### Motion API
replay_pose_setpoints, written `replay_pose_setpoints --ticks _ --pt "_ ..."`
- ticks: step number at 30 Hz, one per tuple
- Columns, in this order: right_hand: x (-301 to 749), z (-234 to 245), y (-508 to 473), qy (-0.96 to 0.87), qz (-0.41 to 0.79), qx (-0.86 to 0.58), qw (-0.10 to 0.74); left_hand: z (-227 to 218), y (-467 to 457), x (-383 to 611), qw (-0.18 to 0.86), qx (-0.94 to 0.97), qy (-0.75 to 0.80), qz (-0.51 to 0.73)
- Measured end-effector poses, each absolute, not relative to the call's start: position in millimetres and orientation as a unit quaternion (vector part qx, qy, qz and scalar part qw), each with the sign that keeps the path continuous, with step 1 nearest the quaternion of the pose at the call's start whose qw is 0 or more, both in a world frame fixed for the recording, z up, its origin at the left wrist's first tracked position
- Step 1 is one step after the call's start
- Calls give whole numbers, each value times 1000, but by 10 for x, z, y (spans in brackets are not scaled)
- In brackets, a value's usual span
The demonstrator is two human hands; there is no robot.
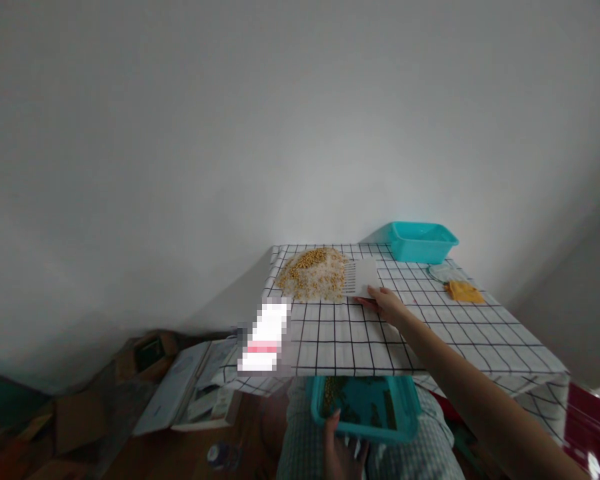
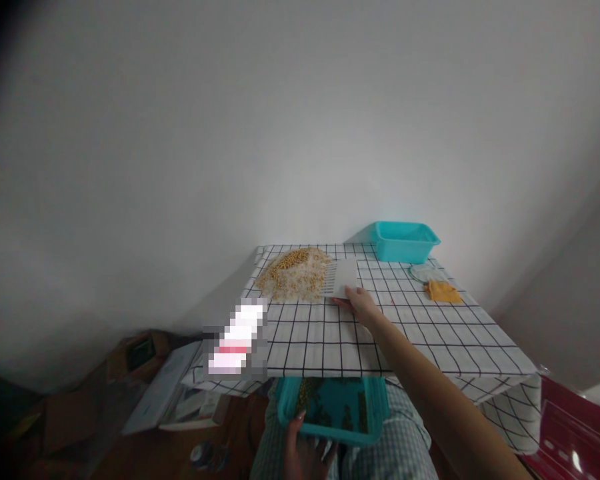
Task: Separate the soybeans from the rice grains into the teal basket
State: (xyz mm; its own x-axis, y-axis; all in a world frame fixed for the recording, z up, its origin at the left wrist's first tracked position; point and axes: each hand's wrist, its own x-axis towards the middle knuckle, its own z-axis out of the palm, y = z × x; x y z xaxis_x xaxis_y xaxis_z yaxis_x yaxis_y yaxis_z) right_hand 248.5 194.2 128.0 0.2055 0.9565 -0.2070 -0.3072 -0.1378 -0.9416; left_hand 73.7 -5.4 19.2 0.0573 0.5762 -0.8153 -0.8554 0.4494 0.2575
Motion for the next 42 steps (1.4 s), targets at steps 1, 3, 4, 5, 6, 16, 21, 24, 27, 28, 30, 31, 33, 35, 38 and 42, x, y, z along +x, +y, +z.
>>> replay_pose_setpoints --ticks 1,3,4,5,6,16,21,24,27,28,30,31,33,35,38,42 --pt "2492 1279 1943 -297 557 -517 578 200 -55 733 714 -149 467 500" --pt "2509 1277 1946 -262 580 -508 580 229 -59 734 714 -148 469 497" --pt "2517 1276 1947 -258 584 -504 582 245 -61 735 712 -148 471 499" --pt "2523 1274 1949 -255 587 -500 583 260 -63 736 710 -148 471 501" --pt "2530 1271 1950 -252 589 -497 585 273 -64 736 712 -148 469 501" --pt "2566 1235 1968 -231 609 -469 596 240 -54 751 704 -147 481 501" --pt "2567 1241 1955 -234 611 -462 599 228 -56 750 708 -146 477 500" --pt "2561 1252 1947 -233 610 -466 597 217 -55 747 711 -144 478 495" --pt "2557 1253 1946 -237 607 -467 597 196 -54 751 710 -145 477 497" --pt "2558 1251 1948 -239 607 -468 596 190 -53 753 709 -146 476 500" --pt "2561 1247 1952 -243 608 -468 594 183 -53 758 708 -150 474 501" --pt "2563 1245 1955 -245 608 -468 592 185 -53 760 708 -152 474 501" --pt "2568 1241 1960 -244 610 -469 591 195 -54 763 707 -155 474 501" --pt "2572 1238 1964 -241 610 -467 593 210 -57 766 705 -155 476 503" --pt "2574 1230 1967 -243 611 -466 592 228 -63 768 702 -154 477 506" --pt "2577 1222 1969 -244 610 -464 595 244 -69 767 701 -145 481 506"
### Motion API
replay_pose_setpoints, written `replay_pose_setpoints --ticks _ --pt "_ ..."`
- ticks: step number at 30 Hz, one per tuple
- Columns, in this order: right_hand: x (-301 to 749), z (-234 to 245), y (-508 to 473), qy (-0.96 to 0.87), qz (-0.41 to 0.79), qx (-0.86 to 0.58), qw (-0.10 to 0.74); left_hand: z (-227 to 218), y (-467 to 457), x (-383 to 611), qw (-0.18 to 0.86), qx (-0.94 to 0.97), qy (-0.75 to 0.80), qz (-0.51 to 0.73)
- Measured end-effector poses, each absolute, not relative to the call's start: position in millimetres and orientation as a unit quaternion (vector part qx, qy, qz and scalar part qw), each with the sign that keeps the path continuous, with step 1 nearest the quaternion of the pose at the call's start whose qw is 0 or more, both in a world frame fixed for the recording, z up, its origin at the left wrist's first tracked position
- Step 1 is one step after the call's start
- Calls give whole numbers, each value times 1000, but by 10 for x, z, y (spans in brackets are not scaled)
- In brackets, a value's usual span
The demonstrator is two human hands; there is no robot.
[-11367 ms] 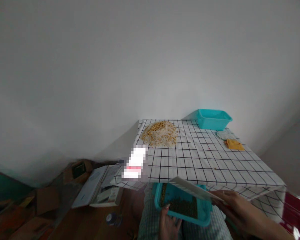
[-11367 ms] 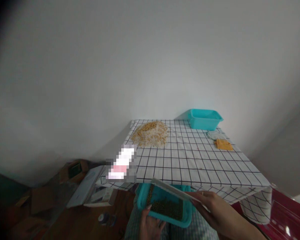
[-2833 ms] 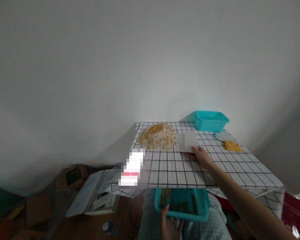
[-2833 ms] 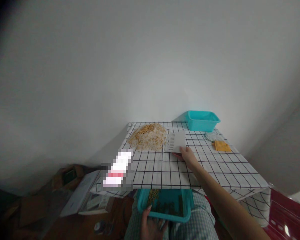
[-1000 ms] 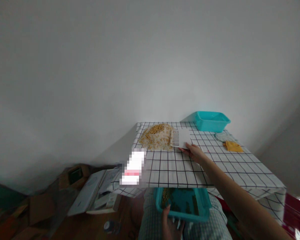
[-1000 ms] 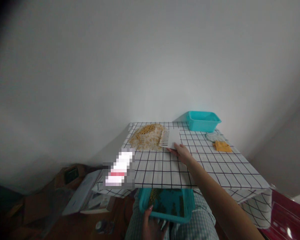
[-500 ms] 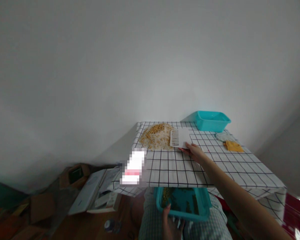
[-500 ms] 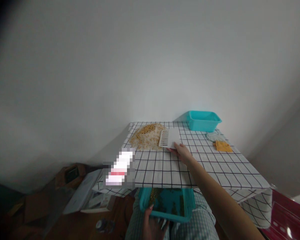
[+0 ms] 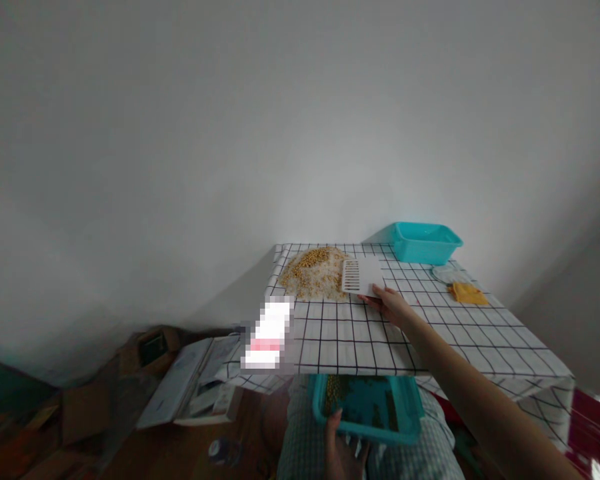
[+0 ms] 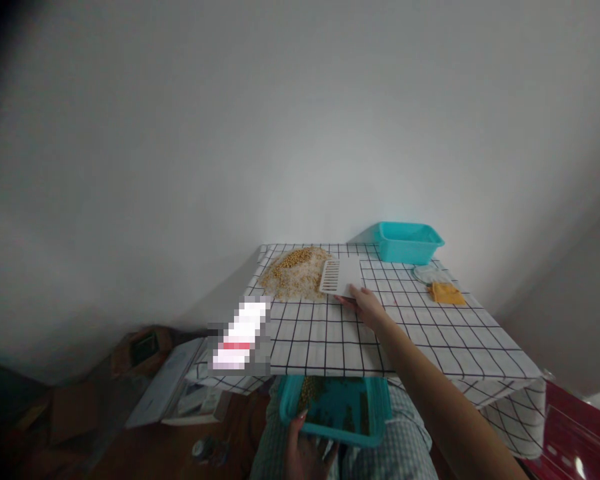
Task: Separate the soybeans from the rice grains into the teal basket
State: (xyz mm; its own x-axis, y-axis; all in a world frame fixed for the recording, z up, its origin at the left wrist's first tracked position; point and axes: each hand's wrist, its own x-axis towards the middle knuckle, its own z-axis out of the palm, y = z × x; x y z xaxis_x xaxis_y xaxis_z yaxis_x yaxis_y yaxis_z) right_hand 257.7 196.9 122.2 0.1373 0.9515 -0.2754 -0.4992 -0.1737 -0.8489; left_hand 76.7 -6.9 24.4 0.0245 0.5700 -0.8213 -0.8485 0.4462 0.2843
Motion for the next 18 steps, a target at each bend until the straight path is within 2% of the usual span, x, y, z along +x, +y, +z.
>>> replay_pose_setpoints --ticks 18 --pt "2566 1263 1912 -259 610 -460 592 273 -94 696 734 -137 447 492"
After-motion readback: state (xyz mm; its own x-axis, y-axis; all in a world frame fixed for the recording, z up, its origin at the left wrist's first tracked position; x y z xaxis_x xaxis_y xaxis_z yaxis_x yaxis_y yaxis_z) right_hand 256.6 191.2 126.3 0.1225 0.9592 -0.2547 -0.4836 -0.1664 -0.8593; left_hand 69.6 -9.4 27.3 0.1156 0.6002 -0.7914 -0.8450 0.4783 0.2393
